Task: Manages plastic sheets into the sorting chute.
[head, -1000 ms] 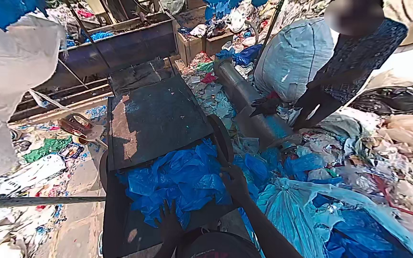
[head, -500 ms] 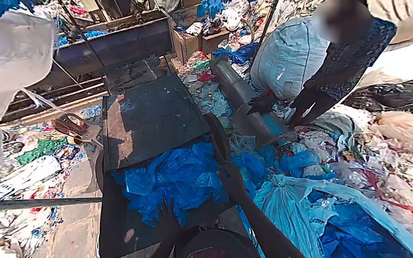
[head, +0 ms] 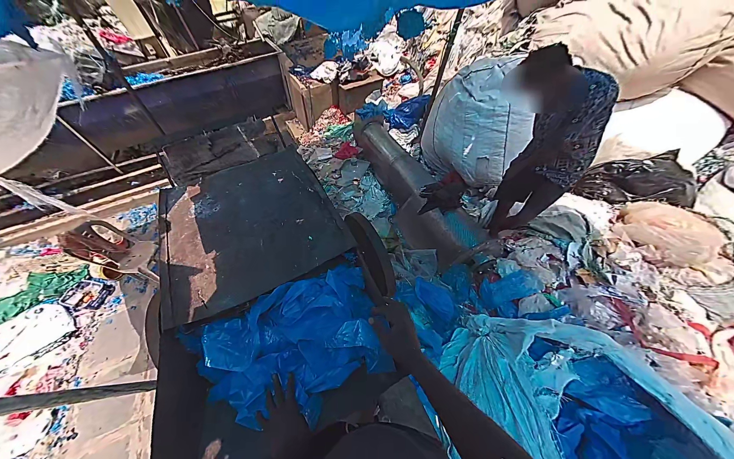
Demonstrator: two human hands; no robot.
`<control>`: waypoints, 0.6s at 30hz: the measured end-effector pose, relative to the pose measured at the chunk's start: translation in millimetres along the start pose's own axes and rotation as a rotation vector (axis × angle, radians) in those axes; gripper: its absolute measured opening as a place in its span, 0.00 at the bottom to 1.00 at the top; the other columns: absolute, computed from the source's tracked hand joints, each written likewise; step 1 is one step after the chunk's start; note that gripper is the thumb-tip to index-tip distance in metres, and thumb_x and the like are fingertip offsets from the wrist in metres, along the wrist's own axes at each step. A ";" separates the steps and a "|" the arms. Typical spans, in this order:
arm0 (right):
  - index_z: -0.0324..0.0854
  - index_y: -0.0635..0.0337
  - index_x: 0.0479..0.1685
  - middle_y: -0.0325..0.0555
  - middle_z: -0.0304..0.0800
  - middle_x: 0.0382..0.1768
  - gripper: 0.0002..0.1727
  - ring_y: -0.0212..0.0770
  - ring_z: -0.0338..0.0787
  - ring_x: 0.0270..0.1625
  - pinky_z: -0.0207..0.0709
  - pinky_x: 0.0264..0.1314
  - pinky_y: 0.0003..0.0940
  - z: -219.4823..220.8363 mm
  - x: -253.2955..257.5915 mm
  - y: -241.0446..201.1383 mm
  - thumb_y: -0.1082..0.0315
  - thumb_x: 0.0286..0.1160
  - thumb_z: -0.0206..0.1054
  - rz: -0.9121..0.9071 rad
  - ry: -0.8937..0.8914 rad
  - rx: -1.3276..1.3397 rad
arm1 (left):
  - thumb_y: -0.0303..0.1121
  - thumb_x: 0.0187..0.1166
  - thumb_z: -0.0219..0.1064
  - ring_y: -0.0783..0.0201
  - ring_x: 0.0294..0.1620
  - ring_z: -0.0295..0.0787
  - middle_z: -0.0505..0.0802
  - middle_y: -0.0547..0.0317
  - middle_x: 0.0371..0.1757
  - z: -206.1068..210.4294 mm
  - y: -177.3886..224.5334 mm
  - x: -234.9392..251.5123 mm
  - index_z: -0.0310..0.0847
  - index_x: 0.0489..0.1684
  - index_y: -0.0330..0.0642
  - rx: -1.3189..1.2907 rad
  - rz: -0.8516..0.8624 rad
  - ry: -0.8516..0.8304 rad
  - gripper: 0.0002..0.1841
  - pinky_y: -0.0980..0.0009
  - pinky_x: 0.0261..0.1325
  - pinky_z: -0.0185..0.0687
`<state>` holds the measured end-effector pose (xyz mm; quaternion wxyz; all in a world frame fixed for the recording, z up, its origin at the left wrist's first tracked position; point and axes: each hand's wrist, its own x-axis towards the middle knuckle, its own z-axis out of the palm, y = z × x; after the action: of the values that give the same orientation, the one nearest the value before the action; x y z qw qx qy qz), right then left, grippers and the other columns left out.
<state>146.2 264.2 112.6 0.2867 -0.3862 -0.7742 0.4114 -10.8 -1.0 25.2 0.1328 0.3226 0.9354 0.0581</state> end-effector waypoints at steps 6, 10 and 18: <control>0.94 0.59 0.51 0.53 0.93 0.60 0.14 0.57 0.78 0.79 0.67 0.84 0.51 0.3 -0.4 -2.0 0.62 0.77 0.69 -0.047 0.032 -0.027 | 0.26 0.74 0.68 0.32 0.94 0.47 0.51 0.45 0.97 -43.1 19.6 -10.6 0.53 0.95 0.57 0.004 -0.053 -0.166 0.44 0.23 0.82 0.46; 0.94 0.59 0.50 0.52 0.94 0.59 0.14 0.58 0.79 0.78 0.67 0.84 0.52 0.8 -1.0 0.9 0.62 0.76 0.69 -0.073 0.050 -0.024 | 0.27 0.76 0.63 0.33 0.94 0.47 0.53 0.46 0.97 -36.5 16.7 -12.2 0.53 0.95 0.58 0.006 -0.053 -0.137 0.42 0.21 0.83 0.43; 0.94 0.58 0.53 0.56 0.89 0.66 0.14 0.57 0.78 0.80 0.69 0.83 0.50 0.3 0.0 1.0 0.62 0.76 0.69 -0.029 0.034 -0.004 | 0.27 0.77 0.64 0.33 0.94 0.46 0.52 0.45 0.97 -50.7 25.3 -11.4 0.52 0.96 0.58 0.012 -0.072 -0.196 0.42 0.23 0.84 0.42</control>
<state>146.4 264.5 111.6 0.3053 -0.3822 -0.7756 0.3990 -1.8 10.6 81.1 0.2238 0.2937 0.9292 0.0158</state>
